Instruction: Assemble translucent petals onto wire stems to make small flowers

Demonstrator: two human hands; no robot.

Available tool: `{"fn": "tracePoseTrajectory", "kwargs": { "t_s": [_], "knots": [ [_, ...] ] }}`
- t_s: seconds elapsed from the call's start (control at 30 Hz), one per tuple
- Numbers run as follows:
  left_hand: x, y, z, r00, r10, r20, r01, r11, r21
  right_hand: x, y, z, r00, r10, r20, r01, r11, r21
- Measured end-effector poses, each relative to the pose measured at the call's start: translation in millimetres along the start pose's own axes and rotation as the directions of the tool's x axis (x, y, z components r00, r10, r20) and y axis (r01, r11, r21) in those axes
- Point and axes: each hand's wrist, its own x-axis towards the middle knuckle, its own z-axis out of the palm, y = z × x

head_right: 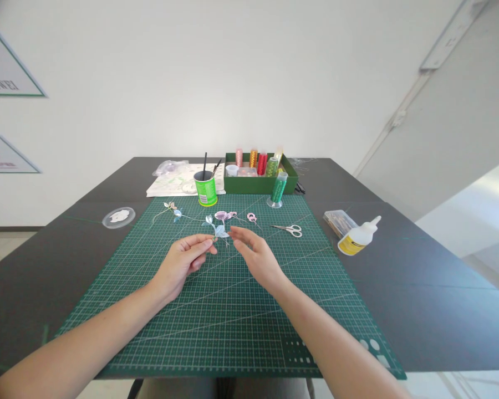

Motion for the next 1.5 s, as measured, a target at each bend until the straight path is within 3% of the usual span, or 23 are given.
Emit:
{"fn": "tracePoseTrajectory", "kwargs": {
  "t_s": [0.1,0.23,0.33,0.47,0.67,0.93,1.23,1.5],
  "knots": [
    [-0.2,-0.8,0.5,1.0,0.014,0.009,-0.014,1.0,0.013,-3.6,-0.8,4.3,0.992,0.09,0.09,-0.099,0.99,0.104],
    [0.0,-1.3,0.6,0.999,0.038,0.001,-0.038,0.999,0.028,-8.5,-2.1,8.4,0.958,0.107,0.267,-0.178,0.95,0.257],
    [0.3,-1.2,0.1,0.998,0.06,-0.013,-0.059,0.998,0.031,-11.0,-4.9,10.5,0.927,0.134,0.349,-0.239,0.93,0.279],
    [1.0,-0.7,-0.7,0.995,0.089,-0.036,-0.088,0.995,0.038,-10.6,-7.3,10.4,0.951,0.162,0.264,-0.21,0.964,0.165],
    [2.0,0.1,0.4,0.994,0.1,-0.054,-0.097,0.994,0.056,-7.4,-5.6,7.5,0.984,0.105,0.145,-0.109,0.994,0.023],
    [2.5,-2.3,-1.4,0.991,0.121,-0.061,-0.115,0.988,0.104,-12.9,-6.4,7.5,0.992,-0.1,0.075,0.116,0.961,-0.252],
    [7.9,-8.0,-4.7,0.996,0.011,0.084,-0.034,0.958,0.284,-20.9,-18.5,3.7,0.985,-0.162,0.065,0.171,0.966,-0.193],
    [1.5,-6.9,-1.3,0.956,-0.106,0.272,-0.051,0.857,0.513,-18.9,-22.7,2.5,0.994,-0.105,-0.001,0.104,0.992,-0.067]
  ]
}}
